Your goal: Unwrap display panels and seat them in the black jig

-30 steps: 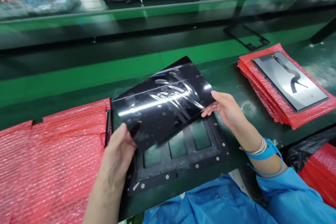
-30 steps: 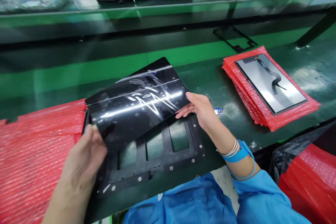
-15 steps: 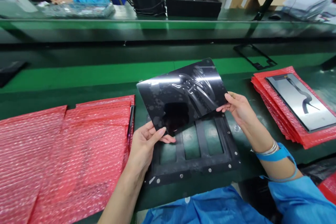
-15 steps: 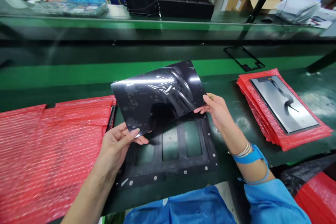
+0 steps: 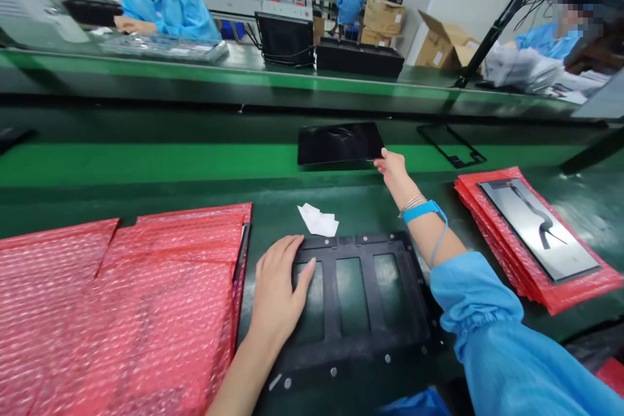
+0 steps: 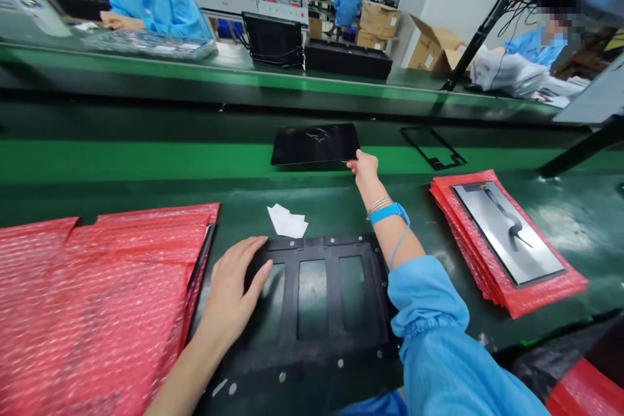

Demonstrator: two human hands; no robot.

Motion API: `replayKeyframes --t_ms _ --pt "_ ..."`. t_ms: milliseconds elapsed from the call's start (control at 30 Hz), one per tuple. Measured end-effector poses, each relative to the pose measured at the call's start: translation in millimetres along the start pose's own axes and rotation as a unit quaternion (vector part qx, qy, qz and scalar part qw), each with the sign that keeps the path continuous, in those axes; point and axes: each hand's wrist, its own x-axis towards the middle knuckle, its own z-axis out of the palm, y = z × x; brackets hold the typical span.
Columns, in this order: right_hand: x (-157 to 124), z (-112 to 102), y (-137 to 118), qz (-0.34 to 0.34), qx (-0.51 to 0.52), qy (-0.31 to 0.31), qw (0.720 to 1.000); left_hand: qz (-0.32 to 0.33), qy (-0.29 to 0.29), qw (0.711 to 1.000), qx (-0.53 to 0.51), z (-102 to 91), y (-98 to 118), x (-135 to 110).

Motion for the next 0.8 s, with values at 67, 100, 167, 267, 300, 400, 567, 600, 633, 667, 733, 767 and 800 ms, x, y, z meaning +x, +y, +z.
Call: replayKeyframes --t_ms 67,100,167,267,300,400,567,600,633,667,733,767,800 --pt "20 -8 9 -0.012 -0.053 0.031 0.998 0.025 0.008 0.998 0.064 2.4 -2 1" --pt "29 -13 13 -0.023 -0.083 0.045 0.995 0.040 0.013 0.995 0.096 3.2 -3 2" --pt "44 -27 20 -0.057 -0.147 0.079 0.984 0.070 0.026 0.986 0.152 4.0 -3 3" --pt "60 -52 28 -0.121 -0.249 0.141 0.950 0.106 0.042 0.973 0.202 3.7 -3 5" --pt "65 -62 30 -0.139 -0.283 0.160 0.936 0.111 0.043 0.971 0.209 3.5 -3 6" --pt "78 -93 36 -0.165 -0.372 0.203 0.890 0.114 0.046 0.971 0.206 3.6 -6 7" --pt "92 -131 44 -0.141 -0.475 0.232 0.837 0.094 0.052 0.976 0.192 4.3 -12 5" --pt "94 -135 45 -0.136 -0.489 0.226 0.831 0.095 0.047 0.975 0.195 3.5 -12 5" --pt "95 -137 45 -0.131 -0.502 0.216 0.827 0.098 0.043 0.974 0.201 2.4 -11 4" --pt "96 -137 44 -0.129 -0.514 0.201 0.824 0.101 0.042 0.972 0.207 1.2 -9 3" --pt "98 -132 41 -0.133 -0.534 0.165 0.819 0.104 0.039 0.969 0.221 -0.8 -5 2" --pt "99 -128 39 -0.138 -0.542 0.146 0.816 0.104 0.038 0.968 0.226 -1.4 -4 1" --pt "99 -122 35 -0.143 -0.547 0.128 0.815 0.104 0.038 0.967 0.228 -1.6 -2 1"
